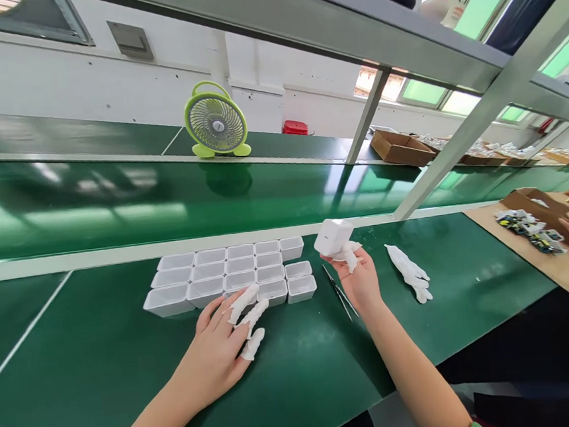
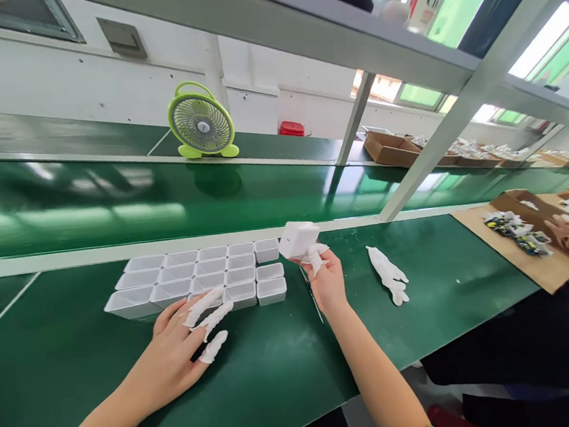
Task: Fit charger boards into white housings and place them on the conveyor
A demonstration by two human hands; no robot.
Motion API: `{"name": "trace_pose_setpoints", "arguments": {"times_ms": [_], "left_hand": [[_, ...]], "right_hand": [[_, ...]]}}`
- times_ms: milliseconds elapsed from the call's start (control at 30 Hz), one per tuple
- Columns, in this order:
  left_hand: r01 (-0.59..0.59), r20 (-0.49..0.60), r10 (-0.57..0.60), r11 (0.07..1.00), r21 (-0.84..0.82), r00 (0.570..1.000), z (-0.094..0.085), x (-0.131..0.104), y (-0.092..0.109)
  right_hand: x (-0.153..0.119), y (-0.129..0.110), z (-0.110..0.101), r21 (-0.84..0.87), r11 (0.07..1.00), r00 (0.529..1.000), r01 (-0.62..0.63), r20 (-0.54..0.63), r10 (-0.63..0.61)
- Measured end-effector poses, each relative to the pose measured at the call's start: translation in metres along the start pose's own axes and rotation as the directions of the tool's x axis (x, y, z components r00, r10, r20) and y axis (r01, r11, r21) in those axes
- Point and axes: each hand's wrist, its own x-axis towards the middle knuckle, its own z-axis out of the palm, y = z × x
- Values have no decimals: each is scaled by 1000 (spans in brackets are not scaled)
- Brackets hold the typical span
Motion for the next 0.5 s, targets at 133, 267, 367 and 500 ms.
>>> {"name": "trace_pose_setpoints", "arguments": {"times_ms": [133,267,367,500], "left_hand": [[-9,-6,9,1000,-12,1000,5,-5,-4],[-8,8,9,1000,-15,1000,8,-8,-5],[-2,7,2,1000,-15,1000,8,-8,-5],[-1,25,2,1000,-5,1000,6,-7,-5]], "right_hand": [[-6,-4,5,59,997,998,-54,23,53],[-9,-5,6,73,995,998,-64,28,62],[-10,-5,6,112,991,997,-79,27,77],[-12,-7,8,141,983,993,-115,43,110]]}}
